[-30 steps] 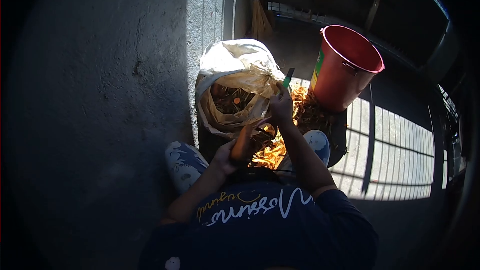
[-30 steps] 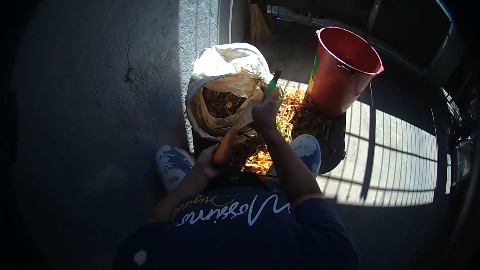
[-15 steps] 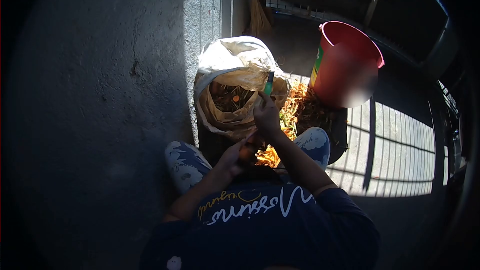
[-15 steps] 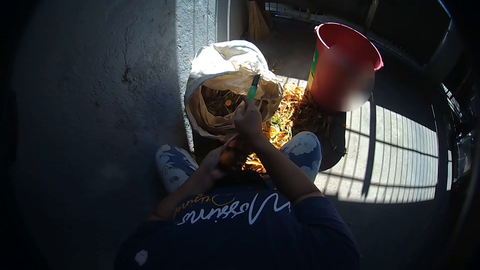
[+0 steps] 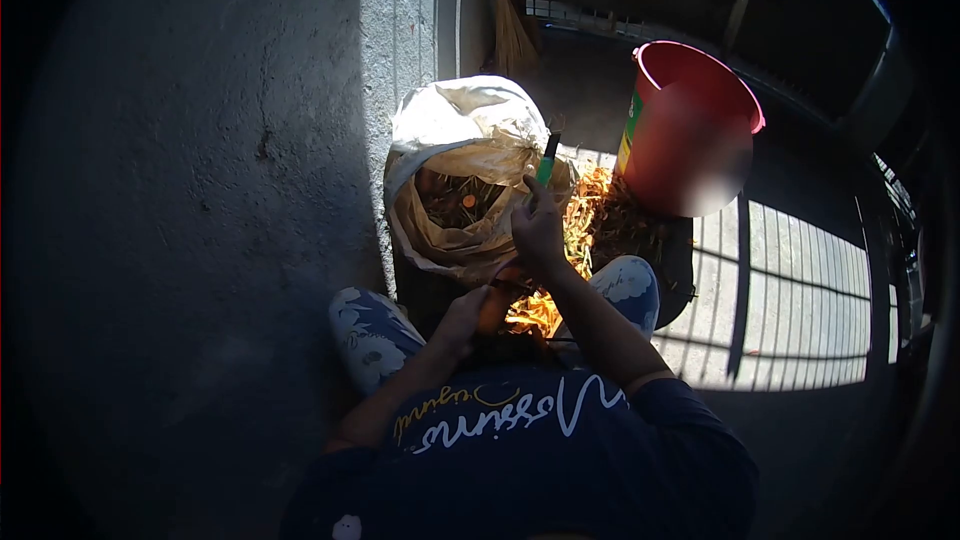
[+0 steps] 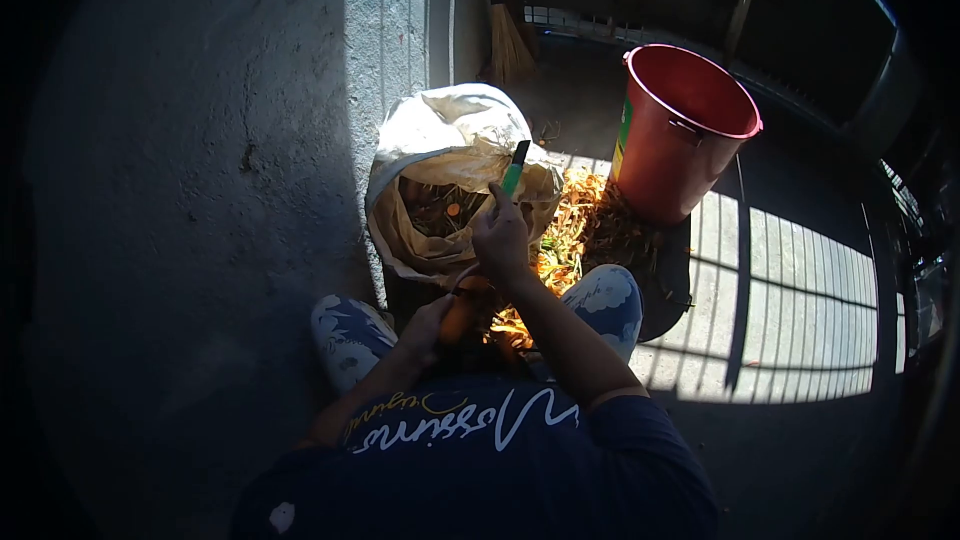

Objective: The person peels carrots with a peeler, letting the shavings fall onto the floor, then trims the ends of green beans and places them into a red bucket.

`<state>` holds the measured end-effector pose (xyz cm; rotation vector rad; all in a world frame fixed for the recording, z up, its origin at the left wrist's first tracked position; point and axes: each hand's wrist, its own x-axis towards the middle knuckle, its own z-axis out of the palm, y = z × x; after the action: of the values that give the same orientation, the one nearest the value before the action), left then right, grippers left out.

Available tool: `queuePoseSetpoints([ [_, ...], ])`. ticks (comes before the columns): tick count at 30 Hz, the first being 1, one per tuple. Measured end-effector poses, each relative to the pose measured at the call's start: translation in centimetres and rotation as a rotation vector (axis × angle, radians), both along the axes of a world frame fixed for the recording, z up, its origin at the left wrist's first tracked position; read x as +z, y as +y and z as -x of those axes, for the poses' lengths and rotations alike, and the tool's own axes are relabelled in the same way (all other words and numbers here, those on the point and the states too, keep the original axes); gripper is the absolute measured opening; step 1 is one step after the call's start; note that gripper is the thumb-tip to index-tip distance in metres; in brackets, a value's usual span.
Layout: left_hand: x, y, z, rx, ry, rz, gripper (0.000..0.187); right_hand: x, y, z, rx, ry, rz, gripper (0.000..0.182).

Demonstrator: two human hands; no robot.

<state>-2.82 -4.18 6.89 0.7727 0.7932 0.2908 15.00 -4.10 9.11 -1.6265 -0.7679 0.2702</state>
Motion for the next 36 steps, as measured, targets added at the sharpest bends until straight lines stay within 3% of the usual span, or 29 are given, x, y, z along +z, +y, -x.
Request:
queuePoseSetpoints([
  [1, 0.4, -0.4, 0.1, -0.028, 0.022, -0.105, 0.034, -0.1, 0.1, 0.0, -0.013, -0.062, -0.010, 0.045],
  [5, 1.1, -0.8, 1.6, -0.110, 0.039, -0.137, 0.034, -1.6, 1.0, -4.1, -0.114, -0.059, 0.094, 0.046],
  [8, 1.9, -1.3, 2.2, -0.172, -0.023, -0.217, 0.035, -9.6, 2.9, -9.3, -0.240, -0.301, 0.178, 0.044],
  [12, 0.1, 0.1, 2.2, -0.107, 0.068, -0.203, 0.036, -4.6, 1.4, -6.5, -0.220, -0.114, 0.108, 0.045],
  [14, -0.2, 0.2, 2.0, -0.092, 0.099, -0.203, 0.036, -0.4, 0.3, -3.0, -0.038, 0.092, 0.028, 0.046],
  [20, -0.3, 0.3, 2.7, -0.123, 0.009, -0.306, 0.036, -6.2, 2.5, -5.4, -0.094, -0.098, 0.108, 0.046],
  [22, -0.1, 0.3, 3.2, -0.184, -0.001, -0.517, 0.036, -6.4, 2.3, -7.0, -0.196, -0.208, 0.237, 0.045],
  [24, -0.7, 0.8, 3.4, -0.165, 0.020, -0.546, 0.035, -5.9, 1.8, -7.4, -0.213, -0.177, 0.259, 0.044],
  [26, -1.6, 1.1, 3.4, -0.149, 0.047, -0.564, 0.035, -4.9, 1.5, -6.5, -0.171, -0.079, 0.143, 0.045],
  [27, -1.8, 1.2, 3.3, -0.158, 0.070, -0.618, 0.035, -1.5, 0.6, -4.3, -0.076, 0.046, 0.144, 0.045],
  [31, -1.1, 1.3, 3.1, -0.247, 0.087, -0.778, 0.036, -3.7, 2.0, -4.3, -0.036, -0.094, 0.155, 0.047],
  [35, -0.7, 1.7, 3.3, -0.178, 0.031, -0.506, 0.035, -4.8, 1.8, -7.3, -0.230, -0.040, 0.150, 0.049],
  [36, -1.3, 2.2, 3.1, -0.088, -0.012, -0.216, 0.035, -4.1, 1.6, -6.8, -0.224, -0.042, 0.150, 0.049],
])
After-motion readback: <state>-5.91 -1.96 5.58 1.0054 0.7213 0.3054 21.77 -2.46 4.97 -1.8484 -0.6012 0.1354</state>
